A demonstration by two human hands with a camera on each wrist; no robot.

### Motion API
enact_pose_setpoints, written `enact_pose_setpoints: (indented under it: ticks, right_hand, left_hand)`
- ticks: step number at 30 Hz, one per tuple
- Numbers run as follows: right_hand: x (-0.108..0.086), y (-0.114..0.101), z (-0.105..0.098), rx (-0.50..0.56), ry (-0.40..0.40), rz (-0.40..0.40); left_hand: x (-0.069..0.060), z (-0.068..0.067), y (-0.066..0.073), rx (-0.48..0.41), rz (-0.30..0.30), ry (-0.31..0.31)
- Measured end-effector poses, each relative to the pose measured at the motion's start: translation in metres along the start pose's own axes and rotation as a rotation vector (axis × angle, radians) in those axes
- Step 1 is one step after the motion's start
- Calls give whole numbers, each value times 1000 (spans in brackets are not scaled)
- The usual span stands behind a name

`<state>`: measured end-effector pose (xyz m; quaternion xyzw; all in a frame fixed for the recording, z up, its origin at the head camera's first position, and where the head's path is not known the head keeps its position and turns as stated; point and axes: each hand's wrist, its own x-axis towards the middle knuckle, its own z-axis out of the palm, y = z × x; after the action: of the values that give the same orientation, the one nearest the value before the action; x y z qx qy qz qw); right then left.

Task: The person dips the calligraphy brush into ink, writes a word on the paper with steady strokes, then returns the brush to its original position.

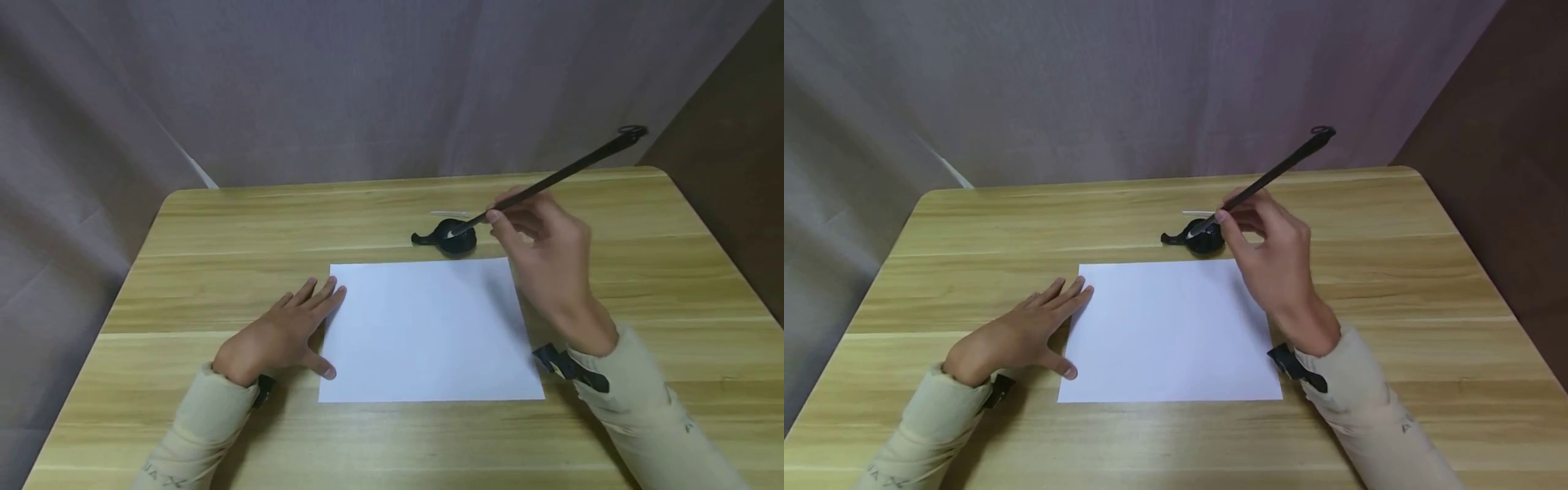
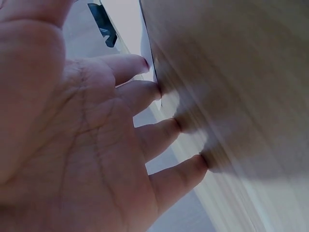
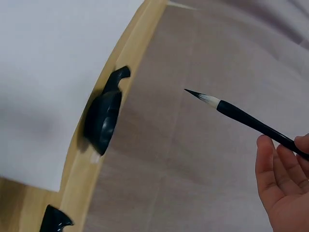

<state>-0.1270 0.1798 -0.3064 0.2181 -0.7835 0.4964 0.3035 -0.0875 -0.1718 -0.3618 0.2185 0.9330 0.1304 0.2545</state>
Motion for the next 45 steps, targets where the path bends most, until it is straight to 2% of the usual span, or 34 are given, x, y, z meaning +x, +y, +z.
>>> enact_pose_setpoints:
  ticks: [10,21,26,38,45]
  right_hand:
    - [-12,-19,12,9,-108,-60]
    - [-26,-21,32,3,-193,-133]
    - [-33,-20,41,19,-225,-130]
    - [-45,-17,58,-17,-306,-78]
    - [-51,-17,58,-47,-332,-82]
  left_hand:
    - [2,1,5,6,-12,11]
    - [1,4,9,-5,-10,22]
    - [0,6,11,-6,-5,25]
    - [1,7,11,-4,-6,27]
    - [2,10,12,-27,8,32]
